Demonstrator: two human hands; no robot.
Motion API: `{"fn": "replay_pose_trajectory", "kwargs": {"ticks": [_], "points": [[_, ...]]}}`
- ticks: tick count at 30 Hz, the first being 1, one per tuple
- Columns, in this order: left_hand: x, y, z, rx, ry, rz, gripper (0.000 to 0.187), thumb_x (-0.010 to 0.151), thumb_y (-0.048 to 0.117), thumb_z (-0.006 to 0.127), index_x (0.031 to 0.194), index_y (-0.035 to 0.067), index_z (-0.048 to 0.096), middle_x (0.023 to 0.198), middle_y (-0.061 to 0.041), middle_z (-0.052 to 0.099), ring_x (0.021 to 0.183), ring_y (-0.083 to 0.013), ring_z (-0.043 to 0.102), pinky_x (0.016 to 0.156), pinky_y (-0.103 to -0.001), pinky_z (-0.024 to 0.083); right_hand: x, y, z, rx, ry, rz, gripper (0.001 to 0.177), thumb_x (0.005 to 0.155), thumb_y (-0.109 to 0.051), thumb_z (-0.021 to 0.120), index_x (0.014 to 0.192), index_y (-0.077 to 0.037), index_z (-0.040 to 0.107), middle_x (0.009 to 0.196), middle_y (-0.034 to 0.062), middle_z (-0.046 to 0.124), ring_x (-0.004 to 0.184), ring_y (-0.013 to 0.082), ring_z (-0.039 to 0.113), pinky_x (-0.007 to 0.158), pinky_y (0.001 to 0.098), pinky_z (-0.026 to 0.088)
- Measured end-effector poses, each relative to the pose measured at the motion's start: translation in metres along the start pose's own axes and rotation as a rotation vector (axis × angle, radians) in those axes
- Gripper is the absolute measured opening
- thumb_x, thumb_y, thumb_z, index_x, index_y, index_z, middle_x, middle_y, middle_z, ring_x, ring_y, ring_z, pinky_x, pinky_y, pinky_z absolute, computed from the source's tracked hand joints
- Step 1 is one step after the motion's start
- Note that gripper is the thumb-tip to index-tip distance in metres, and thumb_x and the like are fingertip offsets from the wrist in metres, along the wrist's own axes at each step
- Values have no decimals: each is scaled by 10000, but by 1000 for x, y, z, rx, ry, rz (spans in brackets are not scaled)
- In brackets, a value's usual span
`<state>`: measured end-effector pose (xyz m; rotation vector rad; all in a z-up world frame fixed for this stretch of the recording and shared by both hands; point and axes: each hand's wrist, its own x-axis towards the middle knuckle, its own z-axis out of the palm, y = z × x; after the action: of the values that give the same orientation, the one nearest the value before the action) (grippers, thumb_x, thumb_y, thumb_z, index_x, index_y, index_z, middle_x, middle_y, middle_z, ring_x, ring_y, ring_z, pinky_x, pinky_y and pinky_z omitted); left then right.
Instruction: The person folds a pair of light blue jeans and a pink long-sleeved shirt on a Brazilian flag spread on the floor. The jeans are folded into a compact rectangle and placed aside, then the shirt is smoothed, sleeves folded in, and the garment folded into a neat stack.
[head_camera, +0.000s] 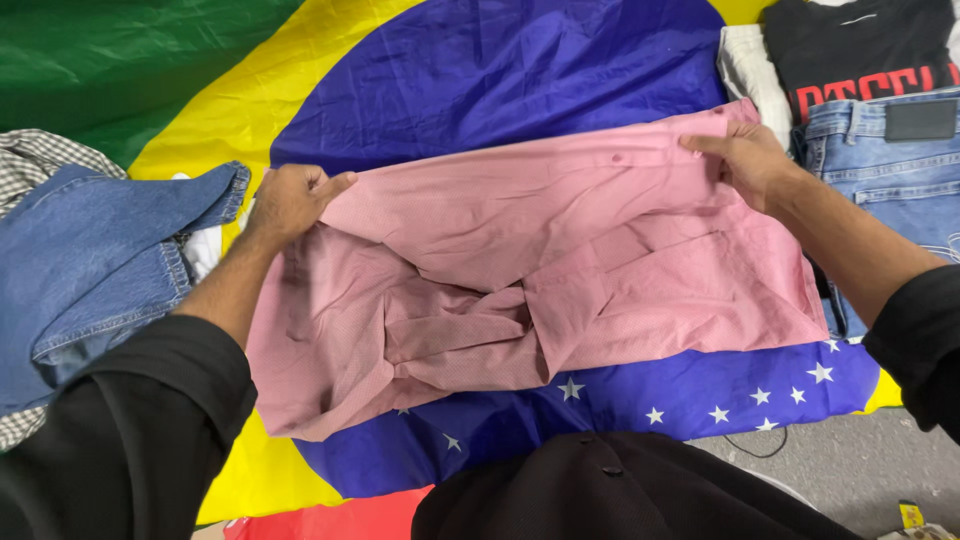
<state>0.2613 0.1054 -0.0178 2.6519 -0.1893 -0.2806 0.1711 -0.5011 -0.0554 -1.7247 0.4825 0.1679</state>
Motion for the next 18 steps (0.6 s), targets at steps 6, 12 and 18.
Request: {"fn": "replay_pose_trajectory", "kwargs": {"ticks": [6, 12, 18], "points": [[45, 1, 2, 230, -143, 67, 677, 888, 768, 645, 814, 102, 740, 656, -112, 663, 679, -270, 604, 687, -461, 472, 52, 21, 19, -174, 276, -149, 362, 1091, -299, 691, 808, -78, 653, 674, -40, 547, 537, 50, 436, 456, 278, 335], [46, -44, 3, 221, -313, -16, 579, 875, 664, 693, 804, 93, 753, 660, -123, 660, 672, -259, 621, 700, -458, 498, 72, 42, 17, -675, 266, -333, 349, 1110, -318, 649, 944, -16, 708, 801, 142, 690, 703, 231, 638, 668, 392, 498], [36, -80, 9, 106, -236, -104, 560, 942, 565, 757, 786, 29, 718, 646, -97, 616, 618, -223, 579, 673, -434, 516, 38, 52, 9, -843, 314, -299, 417, 1164, -363, 594, 991, 8, 679, 820, 198, 681, 735, 352, 660, 716, 487, 508]]}}
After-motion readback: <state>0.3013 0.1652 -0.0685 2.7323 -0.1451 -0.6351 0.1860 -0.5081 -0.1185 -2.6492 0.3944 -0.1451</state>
